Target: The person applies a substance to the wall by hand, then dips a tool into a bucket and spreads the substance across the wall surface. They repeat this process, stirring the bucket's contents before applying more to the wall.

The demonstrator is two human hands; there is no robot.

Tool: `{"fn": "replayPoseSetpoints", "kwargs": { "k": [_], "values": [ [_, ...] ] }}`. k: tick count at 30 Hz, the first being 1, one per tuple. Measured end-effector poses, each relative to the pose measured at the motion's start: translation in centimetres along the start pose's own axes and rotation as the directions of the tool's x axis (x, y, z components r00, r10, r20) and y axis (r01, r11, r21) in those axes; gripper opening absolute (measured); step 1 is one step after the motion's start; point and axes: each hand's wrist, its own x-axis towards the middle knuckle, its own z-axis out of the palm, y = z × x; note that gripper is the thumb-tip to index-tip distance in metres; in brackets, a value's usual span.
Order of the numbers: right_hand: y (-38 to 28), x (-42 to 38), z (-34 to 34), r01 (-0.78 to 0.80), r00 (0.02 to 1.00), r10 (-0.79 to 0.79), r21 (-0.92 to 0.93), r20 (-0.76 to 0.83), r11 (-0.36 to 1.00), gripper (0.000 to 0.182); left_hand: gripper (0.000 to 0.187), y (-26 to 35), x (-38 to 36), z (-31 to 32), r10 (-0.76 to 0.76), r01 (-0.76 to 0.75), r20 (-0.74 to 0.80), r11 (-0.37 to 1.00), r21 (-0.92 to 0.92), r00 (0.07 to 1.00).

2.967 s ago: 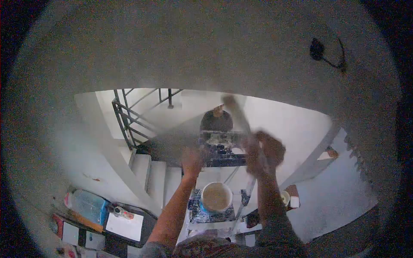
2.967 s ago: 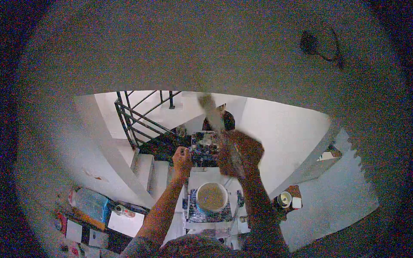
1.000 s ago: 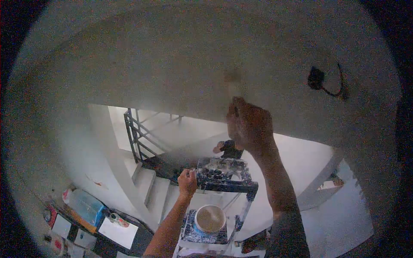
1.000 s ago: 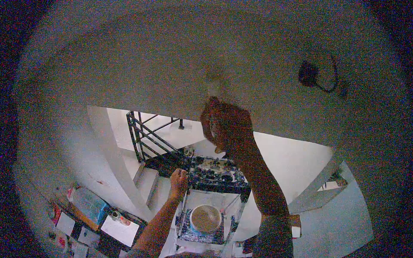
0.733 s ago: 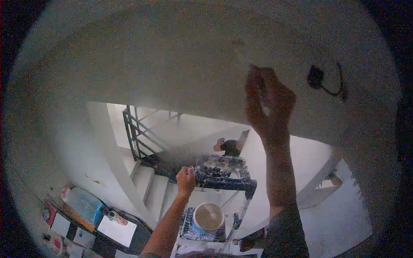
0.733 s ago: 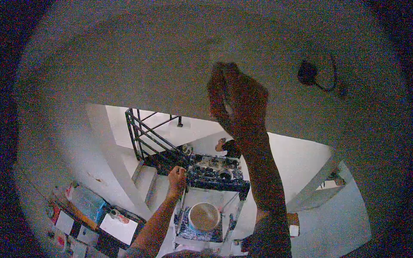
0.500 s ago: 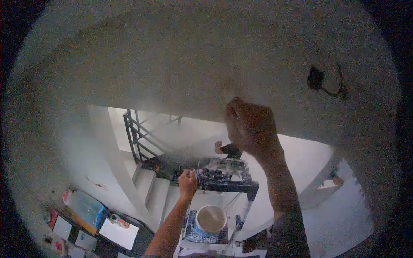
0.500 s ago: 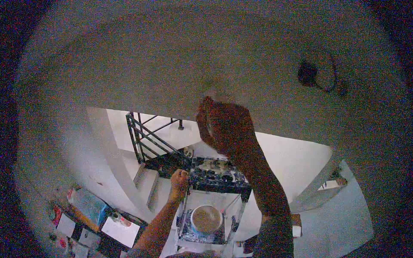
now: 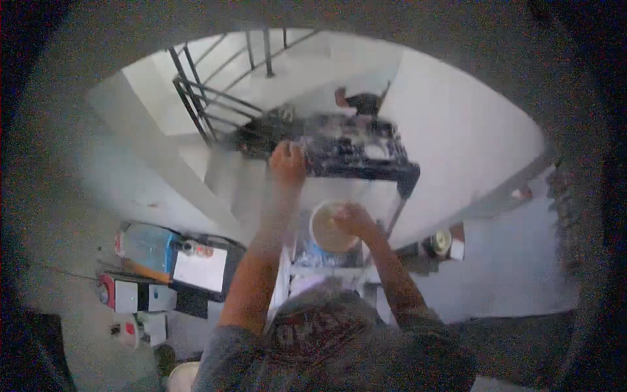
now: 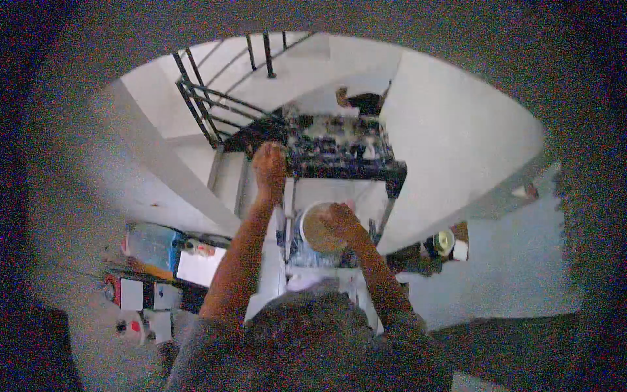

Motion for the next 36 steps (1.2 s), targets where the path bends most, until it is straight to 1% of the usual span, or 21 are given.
{"fn": "replayPoseSetpoints", "kwargs": {
  "k": [1, 2, 3, 5, 12, 13, 14, 16, 18, 19, 21, 22, 23, 24, 25, 26, 27, 28, 30, 34, 36],
  "values": [
    [0.4, 0.3, 4.6, -0.017, 1.000, 0.016, 0.019, 0.018, 1.000, 0.027, 0.009, 0.5, 0.9, -1.2, -0.272, 0.301, 0.152, 0.928, -0.219, 0.950],
    [0.3, 1.2, 8.8, -0.261, 0.965, 0.263, 0.152, 0.003, 0.953, 0.025, 0.011, 0.6, 1.4, -2.0, -0.481, 0.584, 0.339, 0.727, -0.361, 0.808],
    [0.2, 1.1, 9.5, -0.472, 0.873, 0.487, 0.283, 0.018, 0.835, 0.024, 0.011, 1.5, 1.2, -1.5, -0.487, 0.592, 0.347, 0.728, -0.345, 0.801],
    [0.6, 0.7, 10.4, -0.429, 0.889, 0.456, 0.273, -0.040, 0.861, 0.024, 0.042, 1.1, 0.9, -0.6, -0.415, 0.432, 0.148, 0.762, -0.482, 0.898],
    [0.3, -0.5, 10.8, -0.209, 0.890, 0.232, 0.103, -0.393, 0.973, 0.022, 0.045, 1.4, 1.0, -0.6, -0.519, 0.543, 0.190, 0.707, -0.453, 0.834],
    [0.2, -0.9, 9.2, -0.208, 0.893, 0.233, 0.106, -0.386, 0.972, 0.022, 0.043, 1.0, 0.8, -0.3, -0.391, 0.402, 0.113, 0.819, -0.409, 0.913],
    [0.1, -1.0, 6.0, -0.263, 0.899, 0.360, 0.349, -0.249, 0.900, 0.022, 0.041, 0.8, 0.7, 0.0, -0.245, 0.245, 0.045, 0.902, -0.354, 0.968],
    [0.0, -2.3, 4.1, -0.332, 0.890, 0.449, 0.559, -0.082, 0.760, 0.023, 0.038, 0.9, 0.2, 0.3, -0.317, 0.329, 0.096, 0.868, -0.373, 0.944],
    [-0.9, -4.7, 4.1, -0.345, 0.595, 0.795, 0.855, -0.119, 0.386, 0.026, 0.036, 0.9, 0.0, 0.6, -0.379, 0.403, 0.141, 0.829, -0.387, 0.915],
    [-1.0, -5.7, 3.4, -0.347, 0.592, 0.797, 0.854, -0.120, 0.387, 0.026, 0.034, 0.8, -0.1, 0.6, -0.405, 0.443, 0.178, 0.808, -0.389, 0.897],
    [-1.1, -7.7, 2.1, -0.448, 0.658, 0.696, 0.593, -0.287, 0.669, 0.021, 0.032, 1.0, 0.1, 0.5, -0.426, 0.478, 0.218, 0.784, -0.396, 0.878],
    [-1.1, -8.3, 4.1, -0.453, 0.653, 0.699, 0.591, -0.290, 0.668, 0.021, 0.030, 1.3, 0.4, 0.1, -0.283, 0.292, 0.070, 0.918, -0.269, 0.956],
    [-0.6, -9.1, 8.2, -0.356, 0.535, 0.814, 0.814, -0.225, 0.459, 0.021, 0.029, 1.6, 0.5, -0.2, -0.104, 0.099, -0.051, 0.990, -0.105, 0.993],
    [-0.6, -9.9, 10.4, -0.201, 0.424, 0.899, 0.956, -0.112, 0.215, 0.022, 0.029, 1.6, 0.4, -0.1, -0.102, 0.097, -0.044, 0.989, -0.113, 0.994],
    [-4.0, -7.5, 1.3, -0.413, 0.692, 0.702, 0.705, -0.169, 0.576, 0.023, 0.027, 1.5, 0.3, 0.2, -0.362, 0.380, 0.120, 0.860, -0.339, 0.925],
    [-4.1, -7.7, 2.5, -0.424, 0.683, 0.711, 0.703, -0.165, 0.571, 0.023, 0.025, 1.4, 0.2, 0.4, -0.541, 0.632, 0.333, 0.605, -0.484, 0.772],
    [-4.6, -7.6, 3.3, -0.404, 0.660, 0.729, 0.732, -0.182, 0.549, 0.027, 0.025, 1.1, 0.2, 0.0, -0.049, 0.040, -0.043, 0.980, -0.193, 0.998],
    [-4.7, -7.2, 3.8, -0.371, 0.640, 0.740, 0.760, -0.208, 0.534, 0.030, 0.025, 1.3, 0.1, -0.1, -0.048, 0.038, -0.044, 0.980, -0.195, 0.998],
    [-4.1, -7.4, 3.5, -0.470, 0.652, 0.720, 0.617, -0.240, 0.631, 0.037, 0.026, 1.2, 0.4, -0.2, -0.323, 0.375, 0.198, 0.854, -0.360, 0.925],
    [-5.2, -8.9, 1.1, -0.343, 0.577, 0.788, 0.811, -0.216, 0.473, 0.042, 0.030, 1.2, 0.3, 0.5, -0.473, 0.507, 0.195, 0.737, -0.447, 0.859],
    [-5.7, -9.3, -0.6, -0.065, 0.317, 0.894, 0.947, 0.317, -0.313, 0.040, 0.031, 1.0, 0.2, 0.1, -0.340, 0.391, 0.195, 0.817, -0.424, 0.920]
  ]
}}
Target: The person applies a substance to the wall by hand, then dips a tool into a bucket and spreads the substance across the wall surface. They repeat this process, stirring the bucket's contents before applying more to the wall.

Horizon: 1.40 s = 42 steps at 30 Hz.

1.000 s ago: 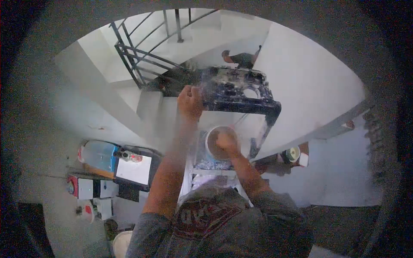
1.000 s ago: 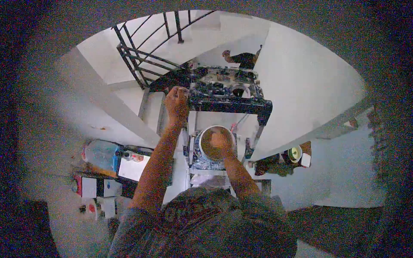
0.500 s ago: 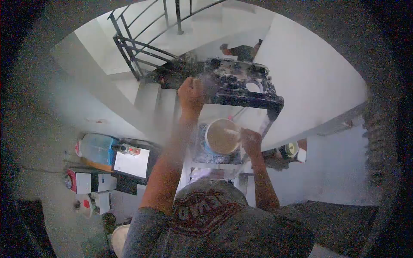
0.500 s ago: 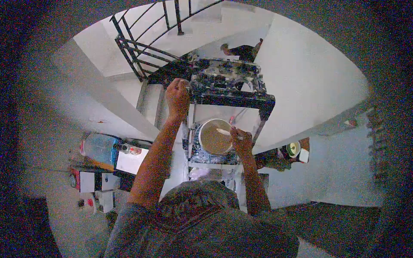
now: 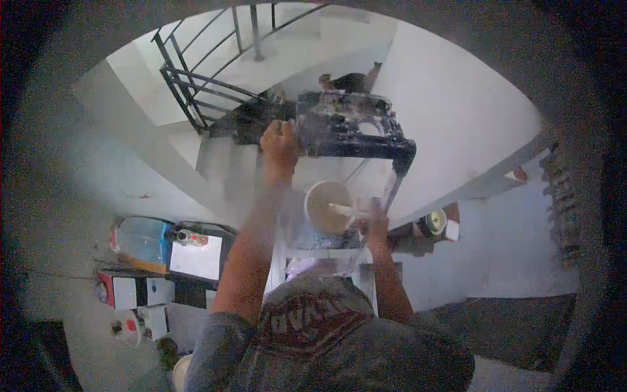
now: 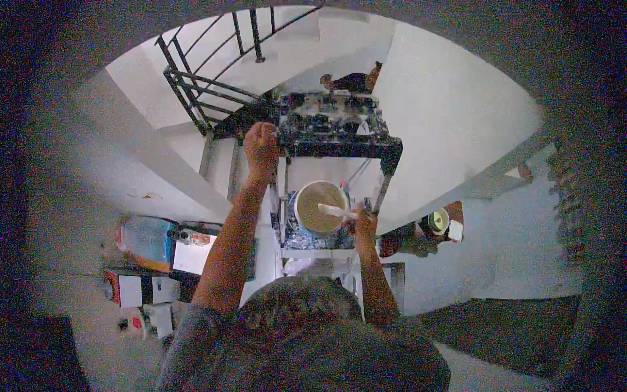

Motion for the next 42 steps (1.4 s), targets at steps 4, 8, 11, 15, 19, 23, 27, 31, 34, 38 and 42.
{"fn": "replayPoseSetpoints", "kwargs": {
  "k": [4, 8, 11, 15, 19, 23, 27, 31, 34, 38, 42],
  "values": [
    [-3.4, -3.4, 1.1, -0.017, 1.000, 0.019, 0.534, 0.002, 0.846, 0.027, 0.031, 0.2, -0.3, 0.1, -0.153, 0.153, -0.001, 0.985, -0.086, 0.988],
    [-5.3, -5.5, 1.1, 0.108, 0.984, -0.165, 0.499, 0.072, 0.860, 0.029, 0.015, -0.2, 0.1, -0.6, -0.390, 0.428, 0.263, 0.898, -0.104, 0.882],
    [-10.4, -3.7, 2.7, -0.237, 0.896, -0.158, 0.747, 0.416, 0.622, 0.052, 0.015, -0.6, -0.9, 0.0, 0.391, -0.365, 0.000, 0.861, 0.355, 0.920],
    [-22.6, -9.7, 10.5, -0.021, 0.846, -0.416, 0.799, 0.335, 0.601, 0.056, 0.015, -0.1, -0.8, -0.9, -0.021, 0.006, 0.118, 0.992, 0.126, 0.993],
    [-32.1, -13.5, 15.9, 0.223, 0.692, -0.714, 0.910, 0.105, 0.350, 0.057, 0.014, 0.7, -1.0, -1.4, -0.063, 0.063, 0.087, 0.998, 0.007, 0.994],
    [-38.7, -10.5, 19.1, 0.987, -0.072, -0.991, -0.151, -0.109, -0.055, 0.044, 0.027, -1.7, -1.1, 1.1, -0.254, 0.253, 0.015, 0.953, -0.167, 0.967],
    [-43.3, -11.2, 23.6, 0.938, 0.092, -0.996, 0.338, -0.010, 0.083, 0.035, 0.028, 1.4, -0.7, -0.8, -0.193, 0.198, 0.050, 0.975, -0.105, 0.980],
    [-45.9, -12.2, 24.9, 0.745, -0.503, -0.813, -0.330, 0.294, -0.580, 0.025, 0.027, -1.8, -1.2, 1.3, 0.062, -0.048, -0.096, 0.988, 0.149, 0.993],
    [-44.2, -11.9, 24.6, 0.531, -0.372, -0.717, -0.499, 0.589, -0.685, 0.019, 0.027, -2.7, -1.5, 1.6, 0.067, -0.055, -0.102, 0.992, 0.111, 0.993],
    [-43.3, -16.7, 23.6, 0.613, -0.052, -0.732, -0.557, 0.679, -0.560, 0.021, 0.027, 0.4, -0.8, 0.2, -0.222, 0.218, -0.044, 0.973, -0.079, 0.974],
    [-46.7, -17.5, 24.0, 0.787, -0.330, -0.819, -0.342, 0.469, -0.513, 0.018, 0.029, -0.1, -1.1, 0.5, 0.017, -0.014, -0.116, 0.999, 0.032, 0.993]
  ]
}}
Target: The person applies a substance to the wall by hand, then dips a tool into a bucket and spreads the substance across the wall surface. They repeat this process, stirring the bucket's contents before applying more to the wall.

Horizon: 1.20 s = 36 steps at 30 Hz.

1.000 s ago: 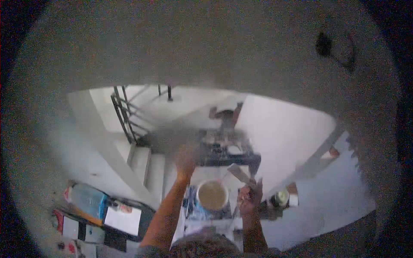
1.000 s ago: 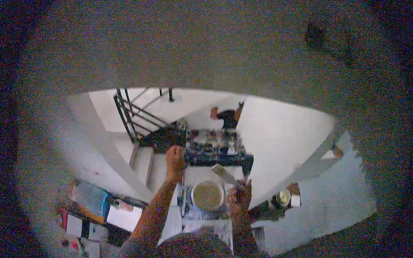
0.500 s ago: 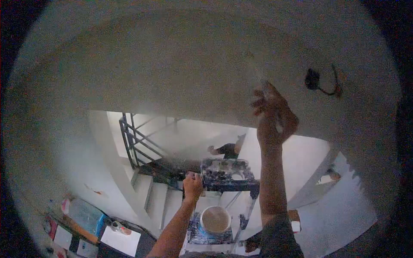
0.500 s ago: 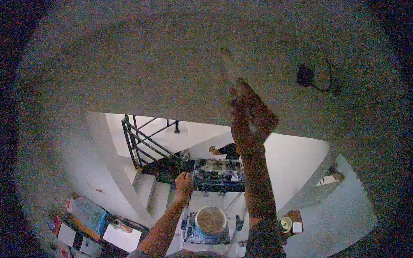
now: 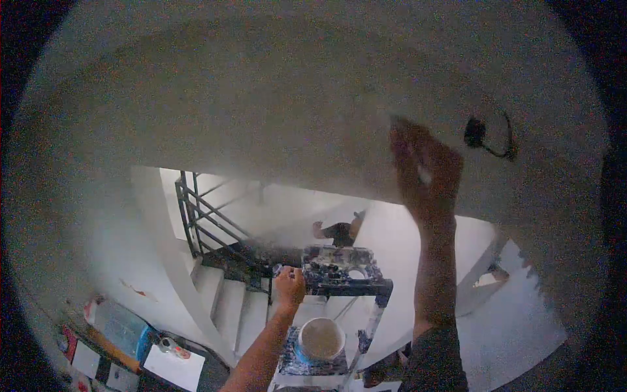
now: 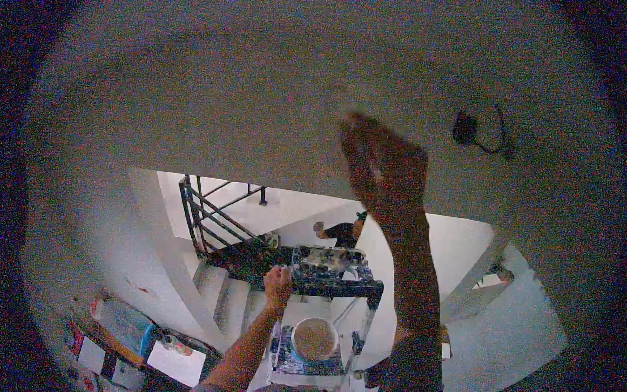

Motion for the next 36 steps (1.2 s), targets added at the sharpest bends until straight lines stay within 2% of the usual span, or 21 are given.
{"fn": "replayPoseSetpoints", "kwargs": {
  "k": [1, 2, 5, 7, 8, 11, 13, 14, 16, 17, 19, 20, 22, 24, 26, 27, 28, 30, 31, 33, 36],
  "values": [
    [0.6, 1.0, 0.4, 0.020, 0.993, -0.016, 0.035, -0.119, 0.999, 0.017, 0.029, 0.3, 0.1, -0.2, -0.134, 0.138, 0.041, 0.985, -0.101, 0.990],
    [1.3, 1.7, 0.9, 0.015, 0.993, -0.012, 0.032, -0.115, 0.999, 0.017, 0.030, 0.8, 0.2, -0.5, -0.260, 0.274, 0.095, 0.942, -0.192, 0.961],
    [2.2, 1.7, 2.0, 0.097, 0.995, -0.097, -0.045, -0.002, 0.994, 0.018, 0.029, -0.3, 0.2, 0.0, -0.247, 0.256, 0.106, 0.964, -0.074, 0.963],
    [1.0, 0.2, 1.6, 0.054, 0.955, -0.025, -0.090, 0.295, 0.995, 0.020, 0.029, 0.7, 0.2, -0.8, -0.247, 0.256, 0.106, 0.964, -0.073, 0.963],
    [0.2, -0.3, 1.0, 0.057, 0.954, -0.028, -0.091, 0.298, 0.994, 0.020, 0.029, 1.1, 0.5, -1.0, -0.243, 0.251, 0.097, 0.965, -0.080, 0.965],
    [-0.2, -1.0, -0.1, 0.154, 0.970, -0.121, -0.146, 0.208, 0.977, 0.019, 0.031, 0.6, 0.4, -0.6, -0.220, 0.227, 0.091, 0.971, -0.071, 0.971],
    [1.8, -0.9, 0.0, -0.134, 0.991, 0.135, 0.082, -0.011, 0.988, 0.020, 0.030, -1.4, 0.1, 1.0, -0.160, 0.161, 0.058, 0.987, -0.002, 0.985],
    [2.3, -0.4, 0.4, -0.137, 0.990, 0.138, 0.081, -0.007, 0.987, 0.020, 0.030, -2.4, -0.3, 1.8, -0.096, 0.093, 0.033, 0.993, 0.070, 0.995],
    [3.3, 0.8, 0.8, 0.053, 0.991, -0.042, 0.085, -0.130, 0.995, 0.019, 0.028, 0.0, 0.3, 0.1, -0.166, 0.169, 0.078, 0.985, -0.026, 0.983],
    [3.5, 0.7, 0.8, 0.048, 0.991, -0.038, 0.081, -0.130, 0.996, 0.019, 0.027, 1.1, 0.7, -0.8, -0.227, 0.242, 0.124, 0.963, -0.118, 0.966],
    [3.6, 0.4, 1.0, 0.230, 0.966, -0.199, -0.195, 0.165, 0.953, 0.018, 0.026, 1.8, 0.9, -1.3, -0.218, 0.237, 0.138, 0.961, -0.140, 0.966],
    [2.9, -0.1, 0.7, 0.223, 0.967, -0.192, -0.197, 0.165, 0.955, 0.018, 0.026, 1.8, 0.7, -1.5, -0.213, 0.236, 0.146, 0.958, -0.164, 0.966],
    [0.7, -1.3, -0.7, -0.033, 0.904, 0.083, -0.125, 0.420, 0.992, 0.017, 0.026, 0.9, 0.3, -1.2, -0.148, 0.164, 0.152, 0.981, -0.099, 0.977],
    [0.8, -1.2, -1.5, -0.078, 0.878, 0.135, -0.142, 0.459, 0.987, 0.016, 0.025, 0.9, 0.6, -0.8, -0.077, 0.085, 0.159, 0.996, -0.040, 0.984],
    [2.3, -0.9, -2.0, -0.093, 0.976, 0.097, -0.026, 0.193, 0.995, 0.012, 0.027, 1.7, 0.6, -1.1, -0.172, 0.178, 0.093, 0.982, -0.063, 0.981],
    [3.3, -0.5, -1.7, 0.019, 0.998, -0.017, -0.033, 0.063, 0.999, 0.008, 0.027, 1.8, 0.5, -1.3, -0.171, 0.177, 0.101, 0.982, -0.059, 0.980],
    [4.1, 0.0, -1.1, 0.014, 0.998, -0.012, -0.035, 0.062, 0.999, 0.008, 0.027, 2.0, 0.5, -1.4, -0.162, 0.171, 0.096, 0.981, -0.090, 0.982],
    [4.9, 0.6, 0.0, 0.073, 0.991, -0.071, 0.015, -0.116, 0.997, 0.008, 0.028, 2.2, 0.7, -1.4, -0.156, 0.167, 0.096, 0.978, -0.122, 0.983],
    [4.9, 0.0, 0.1, 0.068, 0.991, -0.067, 0.013, -0.116, 0.998, 0.008, 0.030, 2.1, 0.8, -1.4, -0.166, 0.178, 0.102, 0.975, -0.132, 0.981],
    [4.1, -1.7, -0.1, 0.017, 0.952, 0.045, -0.199, 0.302, 0.980, 0.010, 0.032, 2.2, 0.5, -1.5, -0.179, 0.194, 0.110, 0.970, -0.144, 0.978],
    [1.5, -3.3, -1.3, -0.075, 0.893, 0.099, -0.070, 0.440, 0.995, 0.013, 0.035, 2.8, 0.8, -1.7, -0.150, 0.153, 0.059, 0.988, -0.040, 0.987]
  ]
}}
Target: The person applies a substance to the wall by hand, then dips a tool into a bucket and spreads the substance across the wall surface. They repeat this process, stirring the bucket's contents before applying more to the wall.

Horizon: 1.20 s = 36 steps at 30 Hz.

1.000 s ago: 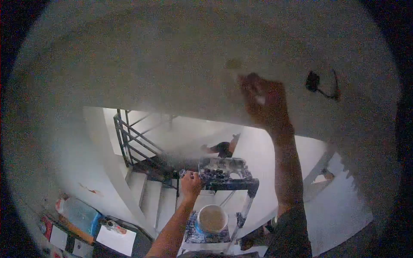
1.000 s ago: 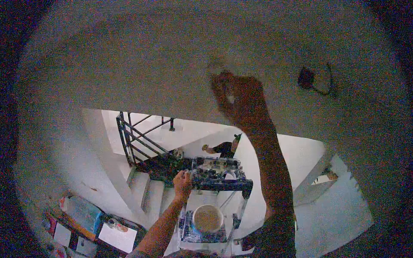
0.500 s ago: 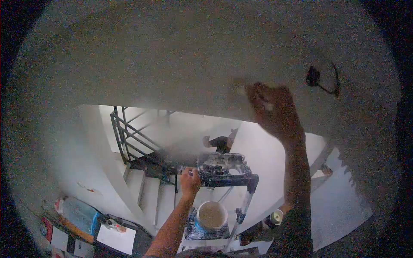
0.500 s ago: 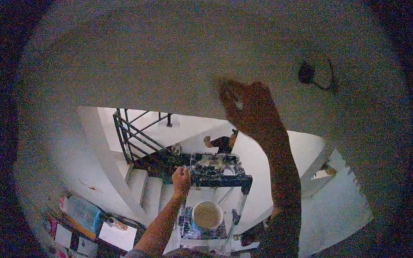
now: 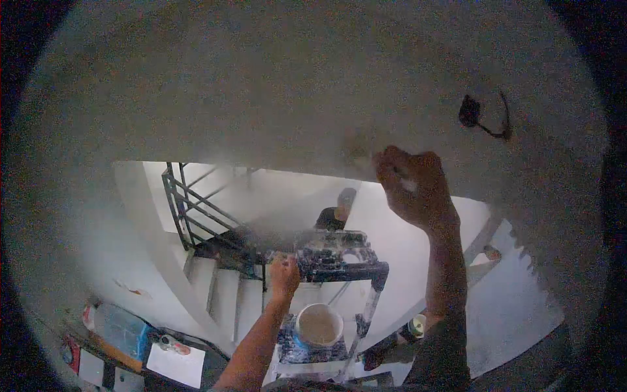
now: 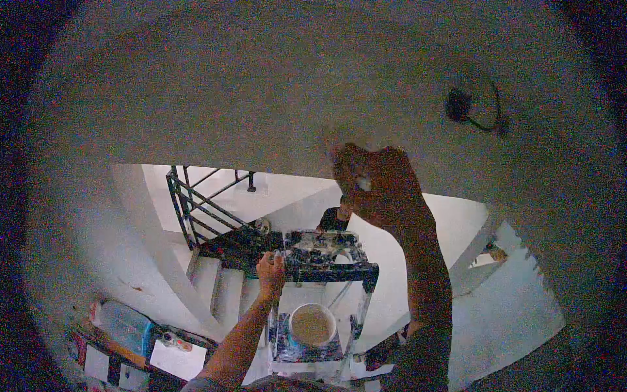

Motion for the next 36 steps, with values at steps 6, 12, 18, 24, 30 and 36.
{"fn": "replayPoseSetpoints", "kwargs": {
  "k": [6, 12, 18, 24, 30, 36],
  "values": [
    [2.4, 2.5, -0.7, 0.140, 0.887, -0.252, -0.295, -0.386, 0.945, 0.014, 0.036, -0.1, -0.1, 0.0, -0.069, 0.073, 0.031, 0.988, -0.134, 0.997],
    [1.6, -0.6, 3.4, 0.078, 0.985, -0.121, -0.310, -0.120, 0.948, 0.012, 0.029, -5.0, 0.0, 2.6, 0.002, -0.003, 0.023, 0.999, 0.043, 1.000],
    [-2.3, -1.3, -0.6, 0.073, 0.984, -0.079, -0.044, -0.162, 0.996, 0.017, 0.025, -2.9, 0.1, 1.2, 0.133, -0.124, 0.116, 0.989, -0.085, 0.984],
    [-0.4, 3.0, -0.7, 0.158, 0.840, -0.299, -0.323, -0.453, 0.933, 0.009, 0.026, -2.4, 0.0, 0.9, -0.151, 0.167, 0.156, 0.981, -0.100, 0.976],
    [-0.5, 3.4, 0.8, 0.078, 0.830, -0.184, -0.216, -0.527, 0.973, 0.004, 0.029, -2.7, -0.1, 0.7, 0.072, -0.062, 0.135, 0.995, -0.080, 0.988],
    [2.1, 8.0, 1.2, 0.030, 0.806, -0.137, -0.190, -0.577, 0.981, 0.010, 0.027, -1.5, 0.1, 0.4, -0.066, 0.082, 0.110, 0.986, -0.148, 0.992]
  ]
}}
